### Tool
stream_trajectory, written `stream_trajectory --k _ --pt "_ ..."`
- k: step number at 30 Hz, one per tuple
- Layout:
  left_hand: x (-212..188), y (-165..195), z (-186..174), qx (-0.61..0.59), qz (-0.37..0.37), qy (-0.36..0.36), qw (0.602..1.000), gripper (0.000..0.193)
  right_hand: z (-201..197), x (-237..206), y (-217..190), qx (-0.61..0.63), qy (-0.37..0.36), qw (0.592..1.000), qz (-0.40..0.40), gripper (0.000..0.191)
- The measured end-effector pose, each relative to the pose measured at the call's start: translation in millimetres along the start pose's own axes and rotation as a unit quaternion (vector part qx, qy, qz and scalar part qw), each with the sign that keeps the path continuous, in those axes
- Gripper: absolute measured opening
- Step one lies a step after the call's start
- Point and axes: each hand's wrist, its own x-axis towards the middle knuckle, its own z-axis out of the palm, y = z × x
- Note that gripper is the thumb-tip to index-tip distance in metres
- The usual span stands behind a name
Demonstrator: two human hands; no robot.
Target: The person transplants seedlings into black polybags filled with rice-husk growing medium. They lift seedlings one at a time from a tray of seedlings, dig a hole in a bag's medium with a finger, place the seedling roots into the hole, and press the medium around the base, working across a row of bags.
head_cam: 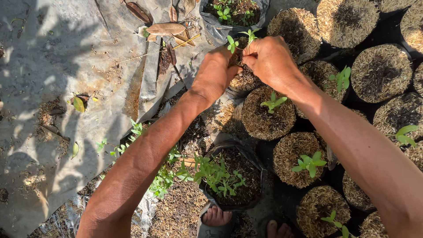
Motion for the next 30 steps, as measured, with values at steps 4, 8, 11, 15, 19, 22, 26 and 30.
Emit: stream_trajectory --k 4,8,11,15,19,22,26,30 --pt "7.2 7.0 0.9 0.009 0.004 -0.029 1.000 0.047 -6.4 -1.0 3.3 -0.015 -0.056 0.997 0.050 0.012" --pt "7.5 0.0 -4.2 0.000 0.070 0.010 0.998 0.065 -10.9 -2.7 5.6 0.017 -0.070 0.997 -0.014 0.016" --pt "16.3 -3.8 5.8 -0.069 0.067 0.048 0.994 0.053 -15.5 -7.1 7.3 0.010 -0.084 0.996 0.036 0.020" --pt "24.8 -7.8 21.7 -0.186 -0.063 0.025 0.980 0.029 -27.6 -11.6 7.2 0.015 -0.114 0.990 0.085 0.021" --pt "24.7 -10.2 23.3 -0.254 -0.067 0.024 0.965 0.019 -30.0 -12.5 10.6 -0.072 -0.045 0.996 0.031 0.051" --pt "22.0 -7.8 20.3 -0.250 -0.088 0.001 0.964 0.017 -23.5 -11.6 15.1 -0.183 -0.043 0.980 -0.068 0.087" --pt "16.9 -5.3 15.4 -0.175 -0.042 0.000 0.984 0.016 -16.5 -13.6 17.9 -0.067 -0.032 0.994 -0.083 0.053" --pt "15.6 -8.5 10.0 -0.219 -0.033 -0.026 0.975 0.022 -17.4 -16.6 20.6 -0.019 -0.031 0.994 -0.102 0.039"
